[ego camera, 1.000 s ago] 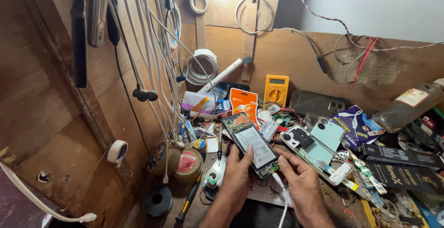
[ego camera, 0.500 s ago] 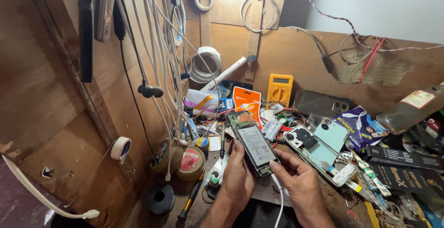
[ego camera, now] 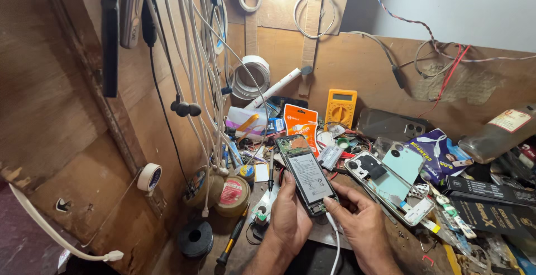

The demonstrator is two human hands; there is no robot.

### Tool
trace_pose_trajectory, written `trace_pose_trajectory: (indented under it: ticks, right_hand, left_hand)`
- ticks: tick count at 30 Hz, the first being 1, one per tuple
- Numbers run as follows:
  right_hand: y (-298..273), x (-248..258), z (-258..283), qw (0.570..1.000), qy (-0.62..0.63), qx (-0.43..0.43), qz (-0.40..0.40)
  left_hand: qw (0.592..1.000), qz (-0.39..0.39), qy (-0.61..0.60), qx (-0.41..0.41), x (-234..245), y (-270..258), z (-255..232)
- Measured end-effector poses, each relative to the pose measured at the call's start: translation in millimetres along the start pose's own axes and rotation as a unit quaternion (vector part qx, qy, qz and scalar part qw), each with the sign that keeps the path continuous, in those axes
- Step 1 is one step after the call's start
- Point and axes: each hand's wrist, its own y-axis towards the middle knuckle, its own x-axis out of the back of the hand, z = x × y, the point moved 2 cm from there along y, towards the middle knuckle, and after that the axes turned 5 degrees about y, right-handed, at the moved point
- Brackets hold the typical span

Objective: The person uses a small tool to work on the internal components of a disassembled smartphone. They then connect a white charging cable to the device and observe the screen as it powers on.

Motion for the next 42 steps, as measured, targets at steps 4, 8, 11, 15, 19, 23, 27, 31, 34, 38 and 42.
trace_pose_trajectory:
  ticks: [4, 8, 11, 15, 19, 23, 27, 31, 34, 38, 42]
  right_hand:
    - [0.1, -0.1, 3.0, 1.0, 0.006, 0.03, 0.005]
    - [0.4, 0.1, 7.5, 0.998, -0.024, 0.055, 0.003]
    - [-3.3, -4.0, 9.5, 0.991, -0.051, 0.117, 0.041]
    - [-8.4, -11.5, 9.4, 0.987, -0.052, 0.131, 0.083]
    - [-8.6, -17.1, 12.1, 0.988, -0.065, 0.104, 0.092]
    - [-1.8, -9.1, 10.6, 0.99, -0.057, 0.055, 0.114]
    - [16.3, 2.9, -0.3, 0.989, -0.055, 0.057, 0.124]
    - [38.6, 21.6, -16.3, 0.986, -0.022, 0.039, 0.158]
    - [49.3, 34.2, -27.8, 0.99, 0.014, -0.016, 0.136]
    - [59.5, 42.8, -36.4, 0.986, 0.073, -0.055, 0.141]
    - [68.9, 53.4, -47.3, 0.977, 0.129, -0.053, 0.163]
  left_hand:
    - [1.0, 0.006, -0.009, -0.017, -1.2, 2.2, -1.5]
    - [0.999, 0.039, -0.015, -0.027, -0.5, -0.1, -1.9]
    - [0.999, 0.028, 0.007, -0.041, 0.8, -2.6, -1.5]
    - [0.997, 0.028, 0.031, -0.058, -2.4, -5.5, -5.3]
    - [0.998, 0.022, 0.045, -0.044, -10.4, -11.8, -10.4]
    - [0.997, 0.02, 0.059, -0.035, -13.8, -15.2, -14.4]
    - [0.986, 0.003, 0.151, -0.07, -16.5, -17.2, -14.7]
    - [0.967, -0.014, 0.242, -0.073, -10.4, -23.0, -16.3]
    - [0.97, 0.009, 0.231, -0.079, -9.1, -23.9, -15.8]
    - [0.959, 0.0, 0.263, -0.103, -6.1, -22.5, -13.6]
    - [0.978, -0.014, 0.204, -0.048, 1.0, -17.0, -14.2]
